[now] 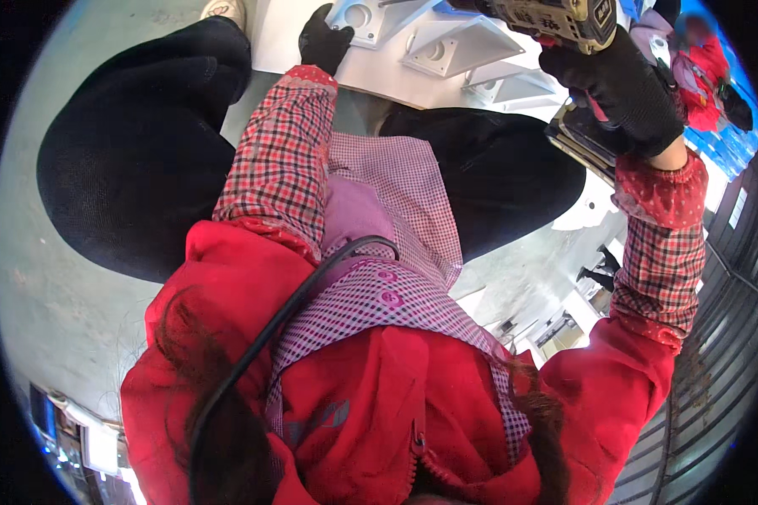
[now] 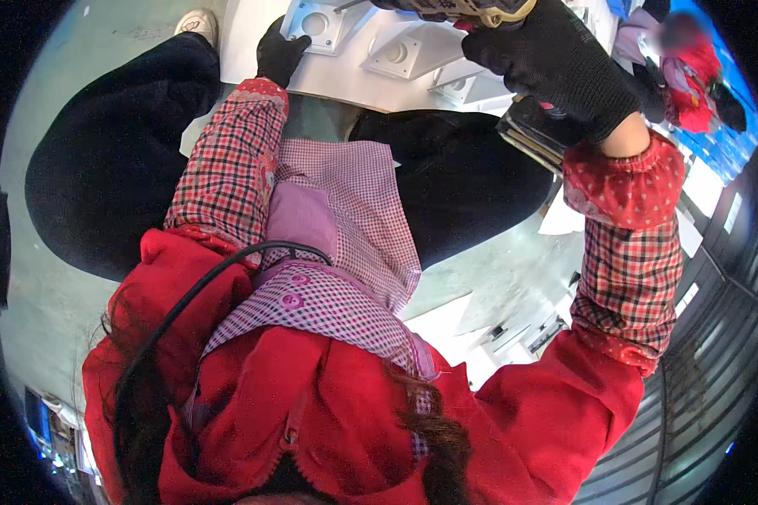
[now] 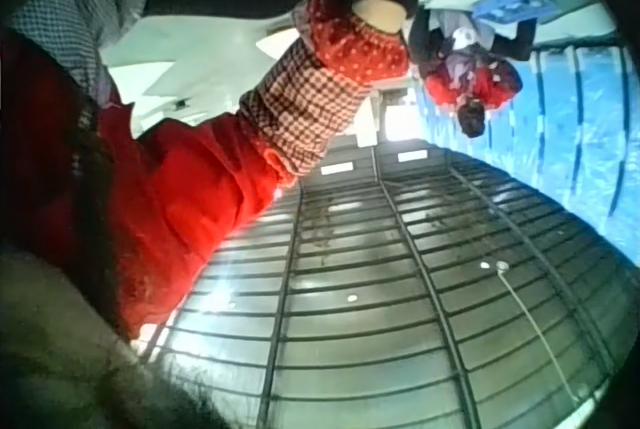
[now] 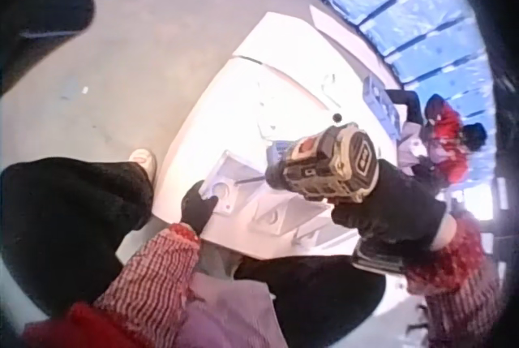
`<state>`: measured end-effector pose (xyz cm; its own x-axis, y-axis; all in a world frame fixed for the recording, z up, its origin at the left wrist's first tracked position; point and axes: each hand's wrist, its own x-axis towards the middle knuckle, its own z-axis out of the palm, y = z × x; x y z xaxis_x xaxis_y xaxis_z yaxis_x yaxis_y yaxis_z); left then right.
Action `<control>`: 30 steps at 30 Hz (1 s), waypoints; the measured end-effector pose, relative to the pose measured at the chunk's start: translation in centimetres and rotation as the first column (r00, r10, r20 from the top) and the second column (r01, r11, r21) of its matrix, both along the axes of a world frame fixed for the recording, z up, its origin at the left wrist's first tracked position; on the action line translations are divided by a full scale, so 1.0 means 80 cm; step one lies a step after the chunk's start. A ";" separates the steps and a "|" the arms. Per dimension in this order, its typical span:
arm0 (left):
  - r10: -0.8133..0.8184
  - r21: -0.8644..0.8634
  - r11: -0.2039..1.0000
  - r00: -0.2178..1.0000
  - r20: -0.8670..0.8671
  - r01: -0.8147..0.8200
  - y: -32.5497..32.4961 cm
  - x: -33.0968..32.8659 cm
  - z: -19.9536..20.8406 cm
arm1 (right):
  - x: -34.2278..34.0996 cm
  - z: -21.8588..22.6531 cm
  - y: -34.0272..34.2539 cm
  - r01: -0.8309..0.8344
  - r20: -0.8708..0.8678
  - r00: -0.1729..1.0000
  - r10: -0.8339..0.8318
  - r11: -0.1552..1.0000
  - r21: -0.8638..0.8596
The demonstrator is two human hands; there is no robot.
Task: The person fits a square plate into a white housing and then picks up a screw from a blue tray to drive it into the assembly using a power drill. This process is repeated for several more housings.
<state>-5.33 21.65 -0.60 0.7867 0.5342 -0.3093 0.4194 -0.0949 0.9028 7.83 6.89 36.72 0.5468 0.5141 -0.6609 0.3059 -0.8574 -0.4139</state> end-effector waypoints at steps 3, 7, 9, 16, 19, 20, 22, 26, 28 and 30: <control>0.029 0.170 0.984 0.988 0.153 -0.055 0.002 -0.016 -0.001 | -0.018 -0.011 -0.012 0.052 -0.006 0.999 -0.052 0.999 0.016; -0.096 0.113 0.990 0.990 0.102 0.085 0.009 -0.017 0.021 | -0.039 -0.024 -0.016 -0.252 0.163 0.962 0.220 0.944 0.214; -0.113 0.130 0.986 0.991 0.075 0.102 0.015 -0.018 0.011 | -0.046 -0.028 -0.008 0.177 -0.110 0.979 -0.169 0.982 0.066; -0.045 -0.026 0.998 0.981 0.189 0.051 0.024 -0.012 -0.003 | -0.054 -0.041 0.006 -0.144 0.066 0.988 0.137 0.983 0.113; 0.056 -0.154 0.988 0.960 0.275 -0.014 0.032 -0.018 -0.017 | -0.052 -0.049 0.007 -0.162 0.069 0.986 0.154 0.977 0.139; 0.050 -0.143 0.990 0.967 0.249 -0.015 0.036 -0.018 -0.013 | -0.053 -0.051 0.008 -0.151 0.069 0.987 0.143 0.978 0.141; 0.070 -0.100 0.994 0.969 0.237 -0.048 0.036 -0.014 0.007 | -0.058 -0.047 0.013 -0.082 0.059 0.995 0.079 0.995 0.054; 0.100 -0.126 0.990 0.962 0.252 -0.070 0.046 -0.015 0.051 | -0.073 -0.013 0.045 -0.052 -0.058 0.997 0.054 0.998 0.036; 0.175 -0.470 0.883 0.915 0.363 0.017 0.065 -0.007 0.053 | -0.071 -0.019 0.046 -0.143 -0.018 0.989 0.145 0.986 0.081; 0.178 -0.606 0.785 0.889 0.422 0.130 0.074 0.011 0.065 | -0.068 -0.022 0.045 -0.174 0.016 0.985 0.173 0.982 0.073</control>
